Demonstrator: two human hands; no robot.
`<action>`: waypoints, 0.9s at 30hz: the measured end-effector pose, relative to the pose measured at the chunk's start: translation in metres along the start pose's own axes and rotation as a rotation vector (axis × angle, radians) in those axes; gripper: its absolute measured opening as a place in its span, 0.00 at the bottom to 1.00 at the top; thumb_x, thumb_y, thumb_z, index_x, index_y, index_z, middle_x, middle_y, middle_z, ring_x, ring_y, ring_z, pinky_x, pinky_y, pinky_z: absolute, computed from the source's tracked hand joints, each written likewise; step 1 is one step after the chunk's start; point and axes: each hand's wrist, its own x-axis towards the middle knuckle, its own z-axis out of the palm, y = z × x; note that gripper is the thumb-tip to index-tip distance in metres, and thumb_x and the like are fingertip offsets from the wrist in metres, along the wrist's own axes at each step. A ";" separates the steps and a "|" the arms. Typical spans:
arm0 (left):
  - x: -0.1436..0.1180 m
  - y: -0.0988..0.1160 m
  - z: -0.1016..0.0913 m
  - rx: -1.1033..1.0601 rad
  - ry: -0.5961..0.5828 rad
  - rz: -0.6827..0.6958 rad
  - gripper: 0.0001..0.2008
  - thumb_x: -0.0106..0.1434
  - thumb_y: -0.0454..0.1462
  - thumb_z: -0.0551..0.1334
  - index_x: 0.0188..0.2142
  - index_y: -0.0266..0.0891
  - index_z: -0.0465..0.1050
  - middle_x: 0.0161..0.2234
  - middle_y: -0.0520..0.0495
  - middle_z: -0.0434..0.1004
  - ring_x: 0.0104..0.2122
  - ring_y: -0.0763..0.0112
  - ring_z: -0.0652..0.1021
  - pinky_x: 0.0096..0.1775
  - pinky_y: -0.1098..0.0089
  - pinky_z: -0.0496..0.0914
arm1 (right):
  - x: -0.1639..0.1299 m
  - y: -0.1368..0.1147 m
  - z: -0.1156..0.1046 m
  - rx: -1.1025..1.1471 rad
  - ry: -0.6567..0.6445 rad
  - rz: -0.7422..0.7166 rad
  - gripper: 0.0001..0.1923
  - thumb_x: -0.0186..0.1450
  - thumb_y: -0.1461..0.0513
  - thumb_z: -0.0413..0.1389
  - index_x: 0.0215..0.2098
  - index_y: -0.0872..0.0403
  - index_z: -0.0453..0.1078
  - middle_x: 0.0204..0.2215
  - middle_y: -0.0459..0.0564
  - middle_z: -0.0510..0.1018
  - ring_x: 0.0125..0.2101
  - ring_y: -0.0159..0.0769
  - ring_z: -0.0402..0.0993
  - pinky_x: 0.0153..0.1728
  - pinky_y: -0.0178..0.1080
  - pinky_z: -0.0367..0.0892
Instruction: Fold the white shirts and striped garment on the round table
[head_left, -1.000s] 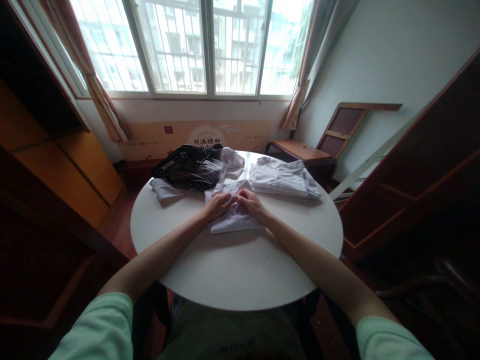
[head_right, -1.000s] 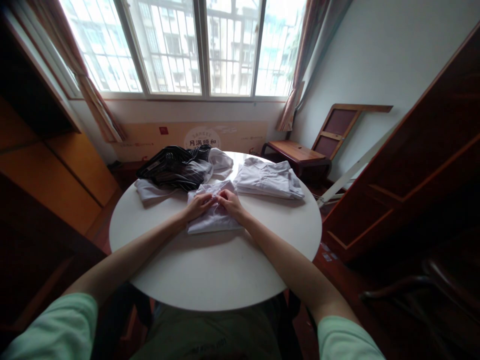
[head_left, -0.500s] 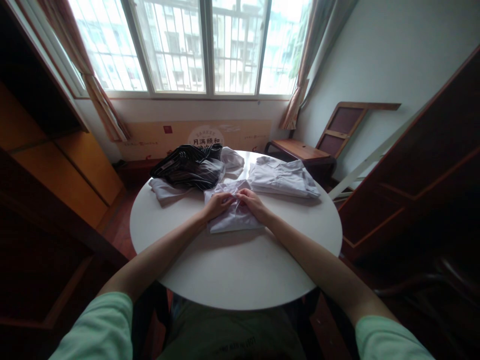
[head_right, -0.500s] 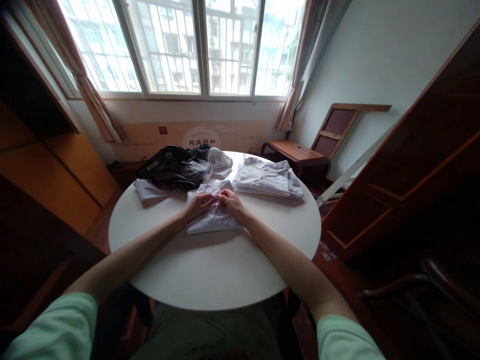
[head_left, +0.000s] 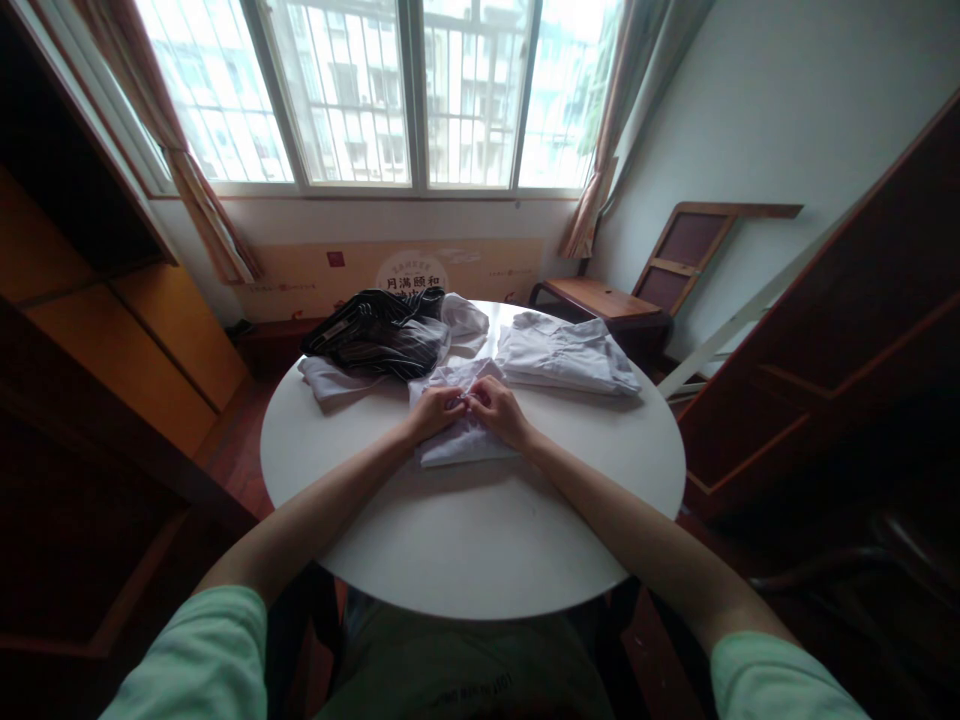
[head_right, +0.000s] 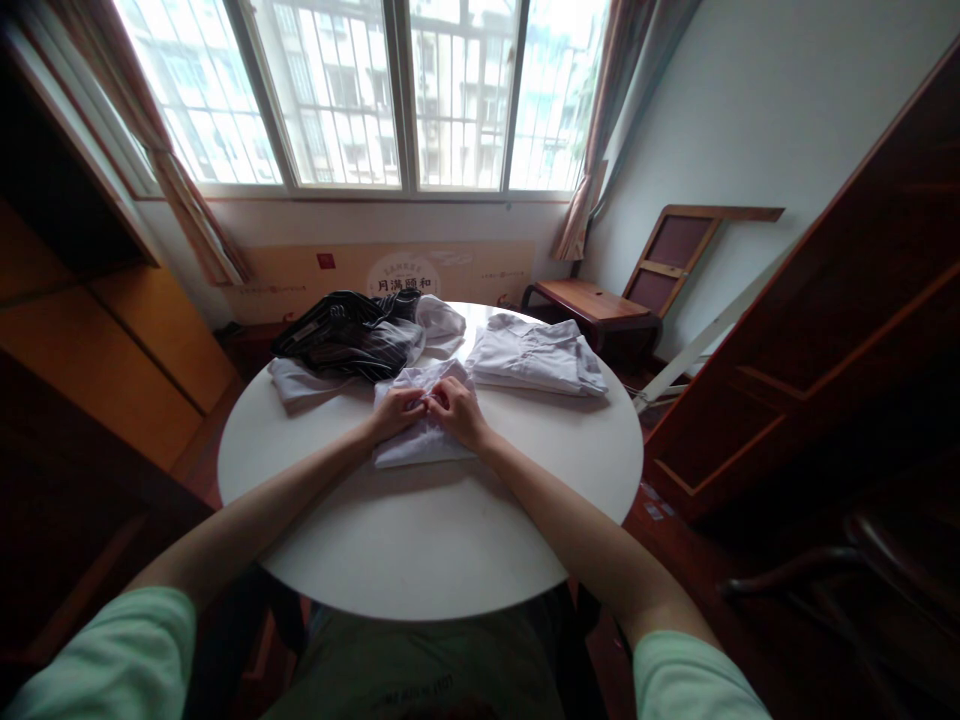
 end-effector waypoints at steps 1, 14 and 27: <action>0.000 0.000 0.000 0.009 0.001 0.006 0.09 0.56 0.38 0.58 0.26 0.34 0.72 0.20 0.54 0.67 0.21 0.77 0.64 0.26 0.76 0.58 | 0.000 0.000 0.001 -0.016 0.002 -0.018 0.06 0.59 0.61 0.52 0.26 0.55 0.63 0.26 0.45 0.66 0.27 0.30 0.62 0.30 0.33 0.58; -0.001 -0.003 0.001 0.046 -0.002 0.050 0.12 0.58 0.40 0.56 0.26 0.35 0.71 0.18 0.55 0.64 0.20 0.78 0.63 0.25 0.75 0.56 | -0.001 0.003 0.001 -0.041 -0.016 -0.042 0.06 0.61 0.63 0.50 0.26 0.54 0.61 0.25 0.46 0.66 0.27 0.31 0.63 0.31 0.34 0.58; -0.001 -0.004 0.002 0.056 0.012 0.044 0.17 0.60 0.43 0.56 0.20 0.36 0.69 0.18 0.54 0.66 0.20 0.78 0.64 0.25 0.75 0.57 | 0.000 -0.001 -0.001 0.047 -0.072 0.082 0.06 0.59 0.61 0.48 0.26 0.54 0.60 0.23 0.45 0.67 0.26 0.31 0.63 0.30 0.34 0.57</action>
